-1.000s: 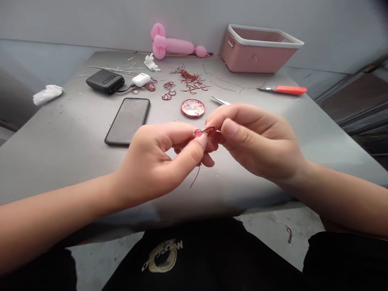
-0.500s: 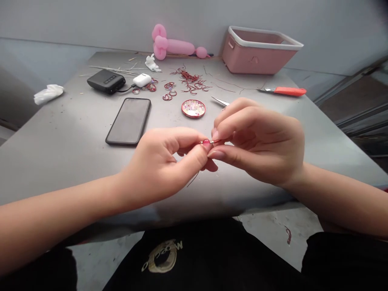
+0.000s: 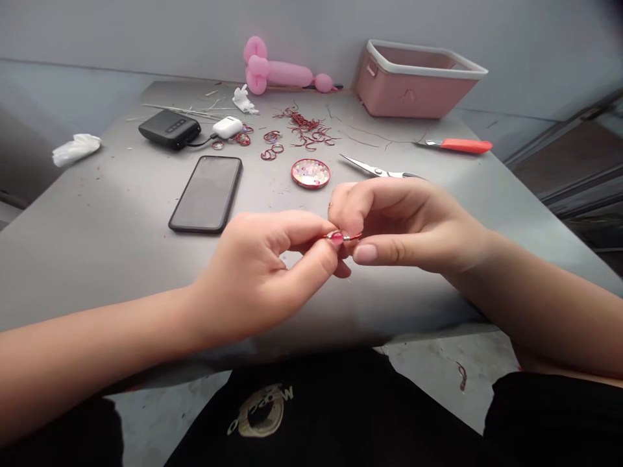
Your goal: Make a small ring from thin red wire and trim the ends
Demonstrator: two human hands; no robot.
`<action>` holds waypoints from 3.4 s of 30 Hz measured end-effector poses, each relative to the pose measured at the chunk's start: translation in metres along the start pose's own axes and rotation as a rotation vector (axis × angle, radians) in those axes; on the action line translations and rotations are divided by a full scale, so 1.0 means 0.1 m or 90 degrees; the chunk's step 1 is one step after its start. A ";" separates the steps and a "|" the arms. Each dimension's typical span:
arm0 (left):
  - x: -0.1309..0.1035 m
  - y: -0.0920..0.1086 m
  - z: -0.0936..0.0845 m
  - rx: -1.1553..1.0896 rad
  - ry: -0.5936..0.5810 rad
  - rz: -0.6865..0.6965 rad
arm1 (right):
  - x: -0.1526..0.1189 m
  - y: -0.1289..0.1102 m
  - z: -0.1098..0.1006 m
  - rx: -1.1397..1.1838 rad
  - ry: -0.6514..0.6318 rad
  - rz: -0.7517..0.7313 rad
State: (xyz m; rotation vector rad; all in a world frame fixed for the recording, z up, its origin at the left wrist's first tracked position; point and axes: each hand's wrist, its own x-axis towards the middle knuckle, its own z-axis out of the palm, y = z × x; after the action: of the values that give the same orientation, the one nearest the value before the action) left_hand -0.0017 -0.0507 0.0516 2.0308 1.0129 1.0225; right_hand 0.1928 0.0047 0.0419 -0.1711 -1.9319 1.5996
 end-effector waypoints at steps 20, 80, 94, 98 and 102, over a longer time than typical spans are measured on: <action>0.05 0.01 -0.02 -0.229 -0.001 -0.188 | -0.02 -0.02 0.02 -0.071 0.181 0.020; 0.01 0.07 -0.04 -0.159 -0.122 -0.086 | -0.04 0.05 0.06 -0.175 0.165 -0.102; 0.09 0.01 -0.06 -0.174 -0.042 -0.102 | -0.03 0.08 0.12 -0.029 0.176 -0.087; 0.10 0.00 -0.07 -0.267 -0.135 -0.148 | -0.03 0.06 0.13 -0.009 0.135 -0.082; 0.10 -0.01 -0.08 -0.330 -0.193 -0.193 | -0.04 0.05 0.15 0.025 0.094 -0.062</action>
State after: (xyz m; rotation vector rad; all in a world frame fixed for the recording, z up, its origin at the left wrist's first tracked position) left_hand -0.0049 -0.0406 0.0581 1.4948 0.7657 0.6967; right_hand 0.1864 -0.0085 0.0345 -0.1705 -1.7685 1.5173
